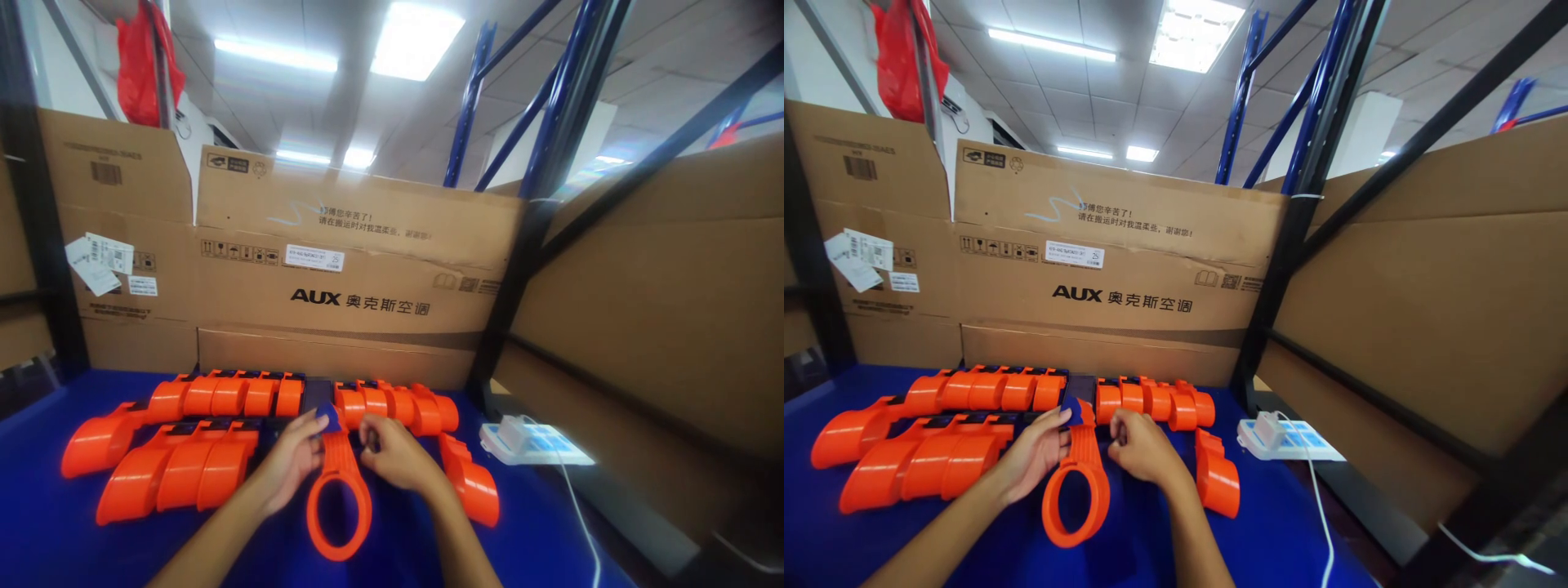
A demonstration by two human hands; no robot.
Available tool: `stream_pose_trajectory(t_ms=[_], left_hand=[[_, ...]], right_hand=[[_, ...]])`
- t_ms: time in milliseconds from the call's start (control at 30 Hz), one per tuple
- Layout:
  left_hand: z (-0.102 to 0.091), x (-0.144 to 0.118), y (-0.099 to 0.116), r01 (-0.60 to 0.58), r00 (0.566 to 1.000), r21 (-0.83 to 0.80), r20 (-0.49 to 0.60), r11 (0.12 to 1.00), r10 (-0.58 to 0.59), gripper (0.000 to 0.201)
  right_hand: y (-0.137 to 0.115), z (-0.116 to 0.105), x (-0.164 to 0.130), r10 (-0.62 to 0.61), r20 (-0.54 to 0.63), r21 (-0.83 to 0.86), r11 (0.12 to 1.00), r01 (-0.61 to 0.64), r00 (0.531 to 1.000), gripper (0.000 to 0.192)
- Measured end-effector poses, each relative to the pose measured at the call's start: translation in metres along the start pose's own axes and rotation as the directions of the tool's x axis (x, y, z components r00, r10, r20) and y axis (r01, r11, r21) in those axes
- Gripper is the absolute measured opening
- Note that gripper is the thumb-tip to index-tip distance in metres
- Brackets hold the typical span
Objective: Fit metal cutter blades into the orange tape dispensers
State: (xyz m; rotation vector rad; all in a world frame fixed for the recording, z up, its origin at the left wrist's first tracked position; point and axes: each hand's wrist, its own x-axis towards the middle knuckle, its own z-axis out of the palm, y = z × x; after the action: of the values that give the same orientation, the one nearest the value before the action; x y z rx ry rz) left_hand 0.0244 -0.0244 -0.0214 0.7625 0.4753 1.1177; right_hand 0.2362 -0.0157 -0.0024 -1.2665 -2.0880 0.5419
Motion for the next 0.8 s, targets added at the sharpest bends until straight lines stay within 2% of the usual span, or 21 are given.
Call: stream_pose_trajectory(t_ms=[167, 367, 467, 567, 667, 800], left_hand=[[0.003, -0.003, -0.001, 0.020, 0.999, 0.024, 0.030, 0.999, -0.021, 0.037], [0.003, -0.001, -0.001, 0.007, 1.000, 0.036, -0.012, 0.999, -0.007, 0.043], [0.002, 0.002, 0.000, -0.036, 0.999, 0.023, -0.030, 0.999, 0.037, 0.042], [0.001, 0.003, 0.001, -0.052, 0.998, -0.002, -0.043, 0.999, 0.052, 0.039], [0.001, 0.003, 0.000, -0.037, 0.999, -0.021, -0.030, 0.999, 0.036, 0.035], [-0.002, 0.004, -0.001, -0.059, 0.997, -0.026, -0.057, 0.998, 0.057, 0.035]], right_hand=[[0.012, 0.003, 0.011, -0.007, -0.223, 0.191, 0.980, 0.051, 0.975, 0.013], [0.009, 0.007, 0.018, 0.059, -0.432, 0.369, 0.922, 0.117, 0.900, 0.013], [0.000, 0.010, 0.019, 0.097, -0.449, 0.503, 0.849, 0.162, 0.888, 0.016], [-0.007, 0.014, 0.019, 0.129, -0.439, 0.595, 0.784, 0.180, 0.889, 0.027], [-0.011, 0.019, 0.018, 0.164, -0.429, 0.639, 0.750, 0.170, 0.888, 0.035], [-0.014, 0.022, 0.016, 0.172, -0.354, 0.653, 0.749, 0.111, 0.919, 0.034]])
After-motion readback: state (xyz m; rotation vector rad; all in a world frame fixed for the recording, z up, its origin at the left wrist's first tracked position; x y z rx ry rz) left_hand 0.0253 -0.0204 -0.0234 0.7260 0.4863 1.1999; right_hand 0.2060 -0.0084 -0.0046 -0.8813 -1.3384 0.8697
